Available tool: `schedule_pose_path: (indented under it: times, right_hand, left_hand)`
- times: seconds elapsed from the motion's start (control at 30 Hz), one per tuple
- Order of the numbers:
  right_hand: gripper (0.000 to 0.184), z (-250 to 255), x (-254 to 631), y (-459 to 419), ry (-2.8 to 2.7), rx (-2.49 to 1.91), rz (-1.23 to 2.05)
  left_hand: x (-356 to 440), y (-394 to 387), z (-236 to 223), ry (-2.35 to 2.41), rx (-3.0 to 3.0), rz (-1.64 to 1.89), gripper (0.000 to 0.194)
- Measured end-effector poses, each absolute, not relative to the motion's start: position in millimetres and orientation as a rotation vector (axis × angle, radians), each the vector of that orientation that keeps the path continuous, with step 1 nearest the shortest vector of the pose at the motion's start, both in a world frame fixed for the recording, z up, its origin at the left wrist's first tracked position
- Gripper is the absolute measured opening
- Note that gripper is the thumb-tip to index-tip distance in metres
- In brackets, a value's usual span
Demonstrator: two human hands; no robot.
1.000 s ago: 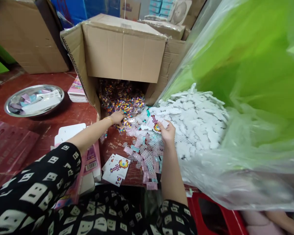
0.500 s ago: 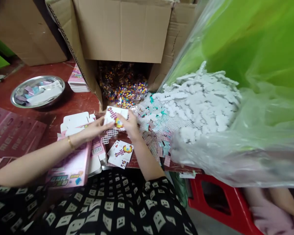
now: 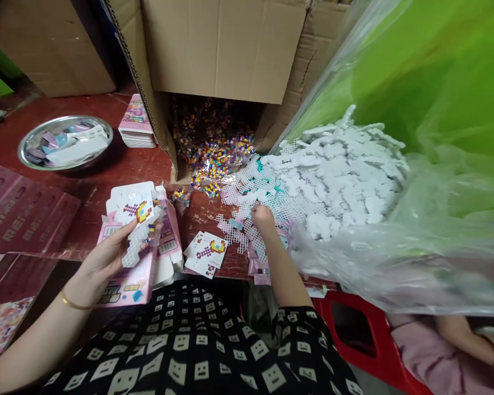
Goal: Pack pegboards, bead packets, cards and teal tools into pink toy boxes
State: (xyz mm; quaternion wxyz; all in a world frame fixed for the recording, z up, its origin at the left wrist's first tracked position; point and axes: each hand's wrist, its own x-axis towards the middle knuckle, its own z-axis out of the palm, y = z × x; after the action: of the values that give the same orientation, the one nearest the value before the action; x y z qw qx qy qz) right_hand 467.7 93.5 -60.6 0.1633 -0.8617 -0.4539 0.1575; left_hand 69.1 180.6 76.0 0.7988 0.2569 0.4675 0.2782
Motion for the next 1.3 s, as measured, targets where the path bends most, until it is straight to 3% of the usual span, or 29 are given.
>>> schedule_pose_path:
  times: [0.3,0.53,0.6,0.73,0.83,0.97,1.07,1.3]
  right_hand:
    - [0.036,-69.5,470.9,125.0,-1.275,-2.546,0.535]
    - [0.010,-51.7,483.2,118.1,-1.118,-2.467,0.489]
    - [0.016,-40.5,471.2,122.6,-1.054,-2.402,0.379]
    - [0.042,-16.6,385.7,169.0,-0.950,-1.767,0.512]
    - [0.032,-4.6,289.5,218.8,-1.116,-1.369,0.829]
    - [0.009,-3.4,214.7,253.4,-1.511,-1.340,1.085]
    - [0.011,-8.5,240.3,250.8,-1.509,-1.452,0.966]
    - [0.032,-6.1,447.0,181.0,-1.135,-2.082,0.301]
  left_hand:
    - [95.2,176.3,68.5,0.977,0.478,0.623,0.024]
    - [43.6,202.4,89.9,1.041,0.573,0.986,0.028]
    - [24.5,203.1,90.9,1.052,0.610,1.112,0.031]
    - [11.4,191.1,80.4,1.065,0.630,1.099,0.032]
    - [16.0,183.9,71.5,1.079,0.641,1.101,0.034]
    - [18.7,183.2,70.3,1.076,0.655,1.190,0.038]
    - [15.7,184.0,73.3,1.048,0.633,1.200,0.036]
    - [15.3,191.1,68.4,1.126,0.643,1.007,0.031]
